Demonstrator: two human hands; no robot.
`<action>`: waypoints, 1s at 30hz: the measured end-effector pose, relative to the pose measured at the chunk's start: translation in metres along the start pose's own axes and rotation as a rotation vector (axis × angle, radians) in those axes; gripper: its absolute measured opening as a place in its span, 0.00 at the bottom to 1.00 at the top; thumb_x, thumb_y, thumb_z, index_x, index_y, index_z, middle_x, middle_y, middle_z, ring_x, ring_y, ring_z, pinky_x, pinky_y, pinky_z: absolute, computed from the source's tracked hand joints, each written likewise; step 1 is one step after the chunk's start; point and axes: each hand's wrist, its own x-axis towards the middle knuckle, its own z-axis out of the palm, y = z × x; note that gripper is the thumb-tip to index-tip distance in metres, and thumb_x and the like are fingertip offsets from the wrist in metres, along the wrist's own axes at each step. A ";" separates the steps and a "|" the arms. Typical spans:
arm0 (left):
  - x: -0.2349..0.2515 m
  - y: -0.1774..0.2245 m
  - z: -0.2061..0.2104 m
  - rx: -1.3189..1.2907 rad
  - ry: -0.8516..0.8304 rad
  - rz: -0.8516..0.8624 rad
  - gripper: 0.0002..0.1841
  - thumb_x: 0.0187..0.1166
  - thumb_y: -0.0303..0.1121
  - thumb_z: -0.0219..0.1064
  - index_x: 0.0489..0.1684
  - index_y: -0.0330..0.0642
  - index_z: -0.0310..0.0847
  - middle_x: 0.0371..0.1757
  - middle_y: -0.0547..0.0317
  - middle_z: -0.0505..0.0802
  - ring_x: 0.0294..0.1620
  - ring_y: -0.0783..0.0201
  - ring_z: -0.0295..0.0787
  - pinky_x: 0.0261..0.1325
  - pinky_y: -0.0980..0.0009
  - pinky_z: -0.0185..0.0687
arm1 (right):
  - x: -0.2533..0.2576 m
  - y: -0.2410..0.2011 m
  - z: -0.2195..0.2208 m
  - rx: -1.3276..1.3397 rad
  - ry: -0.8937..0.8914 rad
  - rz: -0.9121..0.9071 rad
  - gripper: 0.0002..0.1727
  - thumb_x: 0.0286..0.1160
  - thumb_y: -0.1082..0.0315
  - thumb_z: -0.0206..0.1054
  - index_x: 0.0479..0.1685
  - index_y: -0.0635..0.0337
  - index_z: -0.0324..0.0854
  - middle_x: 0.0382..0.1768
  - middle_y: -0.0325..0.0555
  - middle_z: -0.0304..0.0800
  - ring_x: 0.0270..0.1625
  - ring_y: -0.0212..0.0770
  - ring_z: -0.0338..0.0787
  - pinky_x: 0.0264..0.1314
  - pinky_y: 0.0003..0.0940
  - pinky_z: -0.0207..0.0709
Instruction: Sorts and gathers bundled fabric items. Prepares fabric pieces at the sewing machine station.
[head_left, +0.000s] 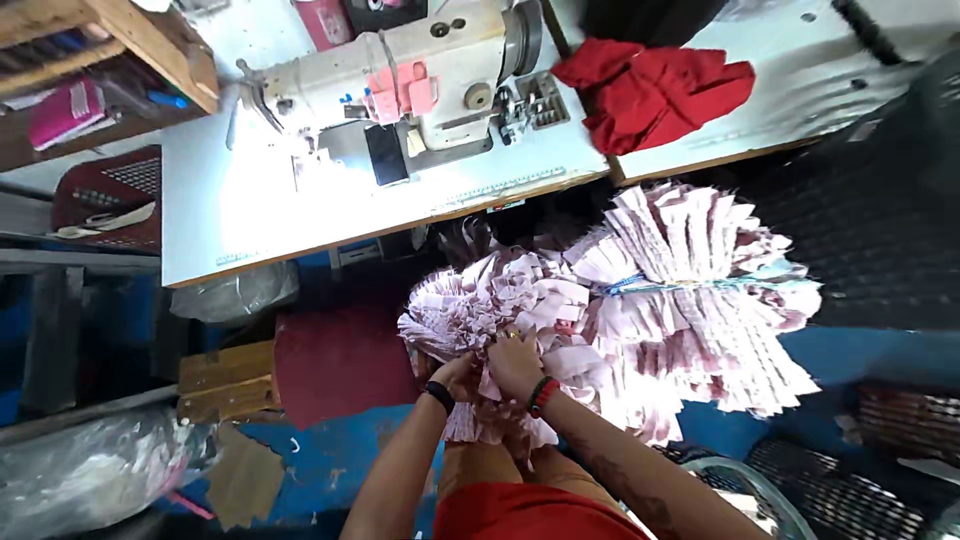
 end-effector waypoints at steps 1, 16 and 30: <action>-0.001 -0.002 0.001 -0.028 -0.005 0.001 0.26 0.93 0.56 0.40 0.46 0.45 0.76 0.32 0.58 0.84 0.31 0.61 0.81 0.37 0.59 0.80 | -0.002 -0.002 -0.001 -0.024 0.005 -0.006 0.15 0.78 0.73 0.61 0.54 0.75 0.86 0.69 0.75 0.80 0.81 0.75 0.70 0.81 0.85 0.44; -0.009 -0.057 0.018 0.375 0.508 0.835 0.22 0.85 0.30 0.59 0.74 0.28 0.74 0.76 0.31 0.78 0.73 0.45 0.81 0.75 0.54 0.79 | 0.019 0.033 -0.010 0.016 0.013 -0.384 0.15 0.81 0.68 0.65 0.60 0.65 0.87 0.62 0.68 0.87 0.69 0.68 0.84 0.74 0.67 0.73; -0.023 -0.076 0.093 0.850 0.396 0.725 0.26 0.84 0.42 0.61 0.77 0.37 0.78 0.83 0.34 0.75 0.90 0.36 0.58 0.90 0.41 0.49 | 0.034 -0.017 -0.012 -0.035 -0.153 -0.414 0.10 0.81 0.71 0.66 0.49 0.66 0.90 0.48 0.62 0.92 0.55 0.62 0.91 0.63 0.65 0.80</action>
